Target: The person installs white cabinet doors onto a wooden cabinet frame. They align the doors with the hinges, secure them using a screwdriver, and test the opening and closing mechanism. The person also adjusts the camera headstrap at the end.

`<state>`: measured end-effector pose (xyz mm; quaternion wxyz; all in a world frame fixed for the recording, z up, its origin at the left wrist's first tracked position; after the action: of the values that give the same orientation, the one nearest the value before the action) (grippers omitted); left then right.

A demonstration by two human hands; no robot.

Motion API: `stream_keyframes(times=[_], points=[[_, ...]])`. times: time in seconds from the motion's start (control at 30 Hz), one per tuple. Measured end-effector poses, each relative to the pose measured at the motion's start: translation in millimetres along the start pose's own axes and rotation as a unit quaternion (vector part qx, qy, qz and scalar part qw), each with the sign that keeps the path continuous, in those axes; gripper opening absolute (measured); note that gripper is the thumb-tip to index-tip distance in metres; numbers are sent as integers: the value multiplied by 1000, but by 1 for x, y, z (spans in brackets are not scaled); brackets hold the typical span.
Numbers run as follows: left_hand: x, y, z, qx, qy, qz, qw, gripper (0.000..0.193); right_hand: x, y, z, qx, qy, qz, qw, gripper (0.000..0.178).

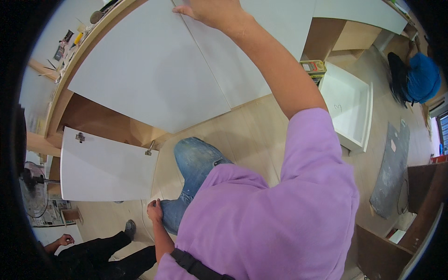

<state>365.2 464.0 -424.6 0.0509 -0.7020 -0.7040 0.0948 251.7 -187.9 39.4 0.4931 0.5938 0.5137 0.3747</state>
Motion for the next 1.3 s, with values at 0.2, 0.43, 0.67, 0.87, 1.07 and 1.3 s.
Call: stream_keyframes(times=[0.2,0.43,0.67,0.87,1.07,1.3], points=[[-5,-3,-4,-1,-12,-13,1000,48,0,18,0,106,23,18,994,47],[-5,-24,-19,-17,-36,-43,998,47,-2,0,-38,96,38,49,993,37],[5,-28,-19,-19,-35,-46,998,47,8,-13,-74,-36,78,73,994,39],[9,-23,-13,-15,-44,-47,998,47,19,-35,-63,-41,115,69,990,32],[10,-22,-14,-22,-57,-42,997,46,23,-46,-24,-25,66,105,992,35],[14,-19,-12,-24,-62,-34,997,46,13,-4,12,-59,-30,90,994,41]])
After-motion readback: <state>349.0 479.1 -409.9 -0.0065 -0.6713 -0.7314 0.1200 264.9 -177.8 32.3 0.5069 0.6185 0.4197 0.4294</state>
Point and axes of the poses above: each hand's wrist, its own y-axis towards the middle knuckle, its own z-axis out of the palm, x = y × z, the point moved 8 cm from there along y, towards the middle knuckle, and after that the axes turned 7 degrees about z, right-handed, at the moved point
